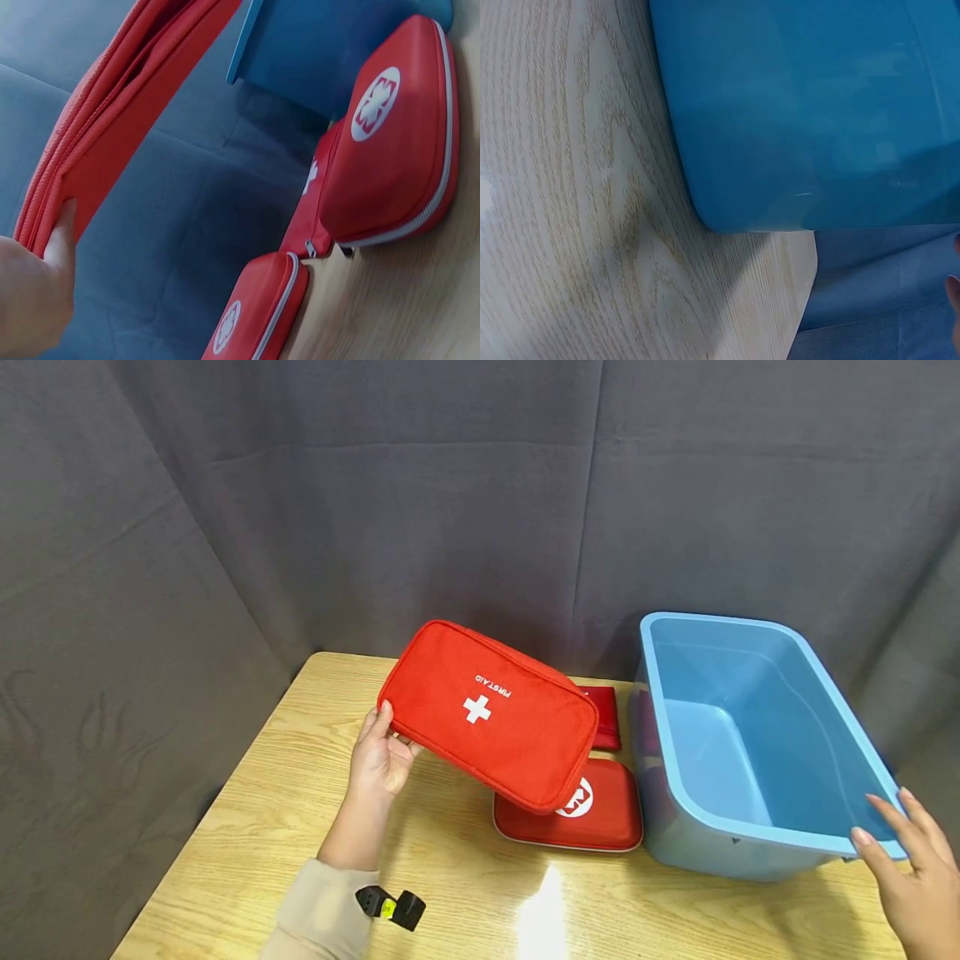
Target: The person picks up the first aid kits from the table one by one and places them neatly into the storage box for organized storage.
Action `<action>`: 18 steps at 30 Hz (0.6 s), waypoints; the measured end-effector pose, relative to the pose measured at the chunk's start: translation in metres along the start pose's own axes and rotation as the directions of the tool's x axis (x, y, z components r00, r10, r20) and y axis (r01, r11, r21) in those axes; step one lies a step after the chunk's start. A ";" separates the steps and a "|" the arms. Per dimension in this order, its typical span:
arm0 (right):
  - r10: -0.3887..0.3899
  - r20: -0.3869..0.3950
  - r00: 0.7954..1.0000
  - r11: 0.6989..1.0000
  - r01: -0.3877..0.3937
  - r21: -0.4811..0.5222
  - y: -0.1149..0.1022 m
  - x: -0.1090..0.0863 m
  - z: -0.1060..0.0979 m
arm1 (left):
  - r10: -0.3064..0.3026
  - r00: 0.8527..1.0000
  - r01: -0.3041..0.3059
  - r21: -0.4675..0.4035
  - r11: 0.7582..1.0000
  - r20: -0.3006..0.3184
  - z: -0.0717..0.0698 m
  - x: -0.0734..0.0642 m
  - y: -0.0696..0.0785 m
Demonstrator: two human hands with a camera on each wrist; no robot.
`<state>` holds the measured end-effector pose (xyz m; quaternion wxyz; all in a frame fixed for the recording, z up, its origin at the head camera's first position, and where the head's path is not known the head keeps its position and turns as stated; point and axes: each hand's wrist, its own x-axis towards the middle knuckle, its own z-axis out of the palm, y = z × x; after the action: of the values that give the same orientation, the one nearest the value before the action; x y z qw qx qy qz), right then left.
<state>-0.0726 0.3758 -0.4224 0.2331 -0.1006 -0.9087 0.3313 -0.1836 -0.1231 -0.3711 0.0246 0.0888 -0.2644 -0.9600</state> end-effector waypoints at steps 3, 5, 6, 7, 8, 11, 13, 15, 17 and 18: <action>0.004 0.020 1.000 1.000 -0.004 0.002 -0.002 -0.001 -0.001 | -0.003 1.000 0.003 0.009 1.000 -0.006 0.004 0.003 -0.004; 0.009 0.043 0.999 1.000 -0.009 -0.006 -0.004 -0.001 -0.002 | -0.002 1.000 0.002 0.019 1.000 -0.008 0.007 0.005 -0.006; 0.012 0.054 0.998 1.000 -0.012 -0.011 -0.005 -0.001 -0.002 | -0.003 1.000 0.004 0.025 1.000 -0.011 0.008 0.006 -0.008; 0.013 0.065 0.998 1.000 -0.012 -0.017 -0.005 -0.001 -0.003 | -0.006 1.000 0.007 0.017 1.000 -0.010 0.009 0.007 -0.009; 0.015 0.073 0.997 1.000 -0.013 -0.021 -0.005 -0.001 -0.003 | -0.006 1.000 0.006 0.023 1.000 -0.012 0.011 0.007 -0.010; 0.015 0.080 0.997 1.000 -0.013 -0.022 -0.006 0.000 -0.003 | -0.014 1.000 0.014 0.002 1.000 -0.005 0.014 0.009 -0.014; 0.009 0.071 0.997 1.000 -0.007 -0.017 -0.006 0.000 -0.002 | -0.023 1.000 0.023 -0.016 1.000 0.000 0.018 0.010 -0.017; 0.002 0.063 0.998 1.000 -0.002 -0.009 -0.006 -0.001 -0.002 | -0.025 1.000 0.025 -0.007 1.000 0.002 0.021 0.011 -0.021; -0.007 0.054 0.998 1.000 0.007 -0.007 -0.006 -0.001 -0.002 | -0.032 0.999 0.032 -0.009 0.999 0.004 0.025 0.012 -0.025; -0.008 0.053 0.999 1.000 0.008 -0.007 -0.006 -0.001 -0.002 | -0.037 0.999 0.037 -0.015 0.999 0.009 0.026 0.013 -0.026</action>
<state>-0.0710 0.3715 -0.4175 0.2097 -0.0888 -0.9162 0.3298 -0.2009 -0.0884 -0.3642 0.0063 0.0895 -0.2555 -0.9626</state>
